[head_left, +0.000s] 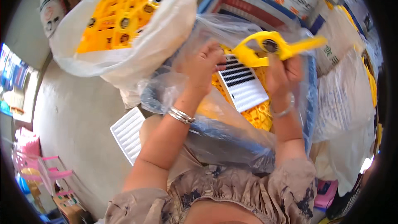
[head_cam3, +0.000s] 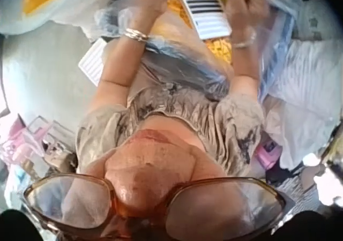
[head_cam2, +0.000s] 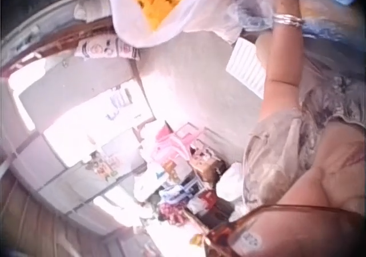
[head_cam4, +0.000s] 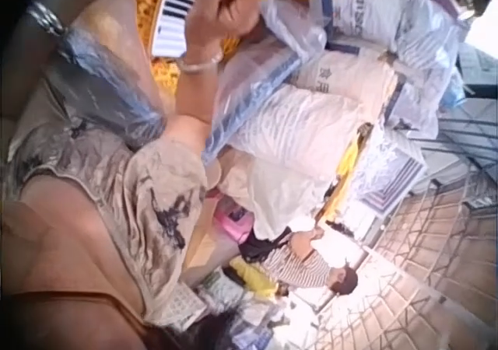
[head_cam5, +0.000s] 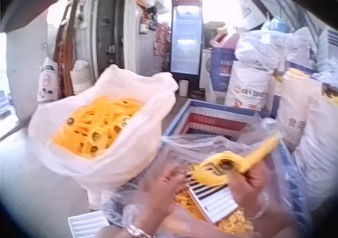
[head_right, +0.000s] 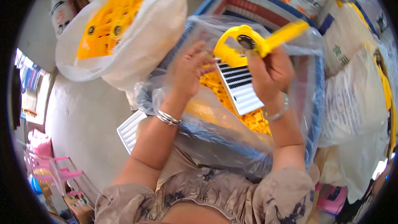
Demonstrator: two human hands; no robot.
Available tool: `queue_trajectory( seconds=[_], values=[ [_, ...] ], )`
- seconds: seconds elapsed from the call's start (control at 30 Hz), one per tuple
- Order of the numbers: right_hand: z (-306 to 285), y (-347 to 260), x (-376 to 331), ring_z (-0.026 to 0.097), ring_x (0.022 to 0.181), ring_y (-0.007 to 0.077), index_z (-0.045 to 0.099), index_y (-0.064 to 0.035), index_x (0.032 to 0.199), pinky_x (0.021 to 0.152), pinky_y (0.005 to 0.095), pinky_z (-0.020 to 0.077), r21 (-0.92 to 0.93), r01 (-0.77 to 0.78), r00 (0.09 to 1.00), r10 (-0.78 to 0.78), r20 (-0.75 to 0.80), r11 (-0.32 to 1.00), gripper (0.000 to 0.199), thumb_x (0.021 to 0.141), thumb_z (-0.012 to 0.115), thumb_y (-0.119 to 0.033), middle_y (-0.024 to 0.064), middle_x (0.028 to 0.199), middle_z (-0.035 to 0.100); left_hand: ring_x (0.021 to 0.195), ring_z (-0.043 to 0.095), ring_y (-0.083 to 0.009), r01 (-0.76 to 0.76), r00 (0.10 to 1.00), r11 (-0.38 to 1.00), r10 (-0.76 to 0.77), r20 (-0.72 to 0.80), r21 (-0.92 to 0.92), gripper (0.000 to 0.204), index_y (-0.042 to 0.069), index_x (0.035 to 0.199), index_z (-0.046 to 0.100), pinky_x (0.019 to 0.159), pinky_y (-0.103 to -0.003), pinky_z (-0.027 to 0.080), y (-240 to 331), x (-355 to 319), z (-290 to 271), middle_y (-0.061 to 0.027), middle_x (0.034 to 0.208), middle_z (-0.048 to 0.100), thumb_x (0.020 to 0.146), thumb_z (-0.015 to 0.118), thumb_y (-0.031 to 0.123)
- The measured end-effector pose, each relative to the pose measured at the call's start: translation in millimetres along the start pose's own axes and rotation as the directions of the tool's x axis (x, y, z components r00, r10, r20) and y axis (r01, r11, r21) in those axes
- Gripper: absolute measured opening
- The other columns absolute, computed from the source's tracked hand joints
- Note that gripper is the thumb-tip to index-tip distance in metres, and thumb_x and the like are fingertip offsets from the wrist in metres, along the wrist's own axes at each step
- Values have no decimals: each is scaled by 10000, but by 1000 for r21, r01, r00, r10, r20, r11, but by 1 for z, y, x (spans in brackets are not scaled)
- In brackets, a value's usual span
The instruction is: Assembling small black components into yellow plastic housings at a factory workspace.
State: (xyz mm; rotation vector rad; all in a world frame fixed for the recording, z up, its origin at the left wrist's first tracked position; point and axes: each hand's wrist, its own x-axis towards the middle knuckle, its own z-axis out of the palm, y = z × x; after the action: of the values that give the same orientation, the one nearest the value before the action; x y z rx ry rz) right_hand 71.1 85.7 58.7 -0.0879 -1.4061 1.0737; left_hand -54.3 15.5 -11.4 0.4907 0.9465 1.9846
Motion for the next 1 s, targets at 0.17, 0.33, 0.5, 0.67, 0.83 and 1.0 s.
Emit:
queue_trajectory(
  seconds=[0.17,0.33,0.5,0.67,0.83,1.0],
  values=[
    [64,-30,75,558,659,154,574,12,896,600,253,454,-295,855,517,-659,546,426,186,714,601,43,83,838,601,659,562,-104,132,991,958,-125,-42,253,266,26,984,543,578,-233,461,-5,-7,-5,-35,808,579,749,592,140],
    [141,-42,113,563,823,275,565,-23,901,673,366,457,-497,768,609,-222,761,403,243,711,610,-168,142,834,566,612,565,-117,110,993,944,-118,7,312,191,20,916,574,560,-227,465,-8,5,-6,-53,784,599,759,571,129],
    [77,21,91,572,865,264,578,-40,964,769,364,441,-289,556,788,-384,481,780,240,751,591,-150,166,903,581,656,571,-120,118,991,937,-93,-92,329,173,45,900,583,589,-232,446,17,3,-27,-51,808,613,767,557,152],
    [-62,165,-43,565,646,181,593,-19,764,574,315,438,-707,680,559,486,672,195,76,725,541,-59,75,709,597,718,564,-111,201,978,870,-156,-137,450,158,91,874,609,621,-254,374,19,-3,-21,-18,815,618,758,547,179],
    [-117,217,-235,584,826,285,576,-1,863,696,352,464,-790,-534,136,953,271,301,245,791,487,-217,148,872,596,775,542,-102,183,983,824,-150,-105,537,182,83,904,607,627,-254,378,19,-6,-24,-25,838,616,769,542,185],
    [-10,250,-247,580,833,289,569,0,863,692,360,465,-839,-475,135,964,228,265,239,789,484,-211,152,871,591,730,529,-94,220,975,847,-208,-79,483,174,62,892,607,608,-223,375,6,3,-9,-19,796,610,751,567,155]
  ],
)
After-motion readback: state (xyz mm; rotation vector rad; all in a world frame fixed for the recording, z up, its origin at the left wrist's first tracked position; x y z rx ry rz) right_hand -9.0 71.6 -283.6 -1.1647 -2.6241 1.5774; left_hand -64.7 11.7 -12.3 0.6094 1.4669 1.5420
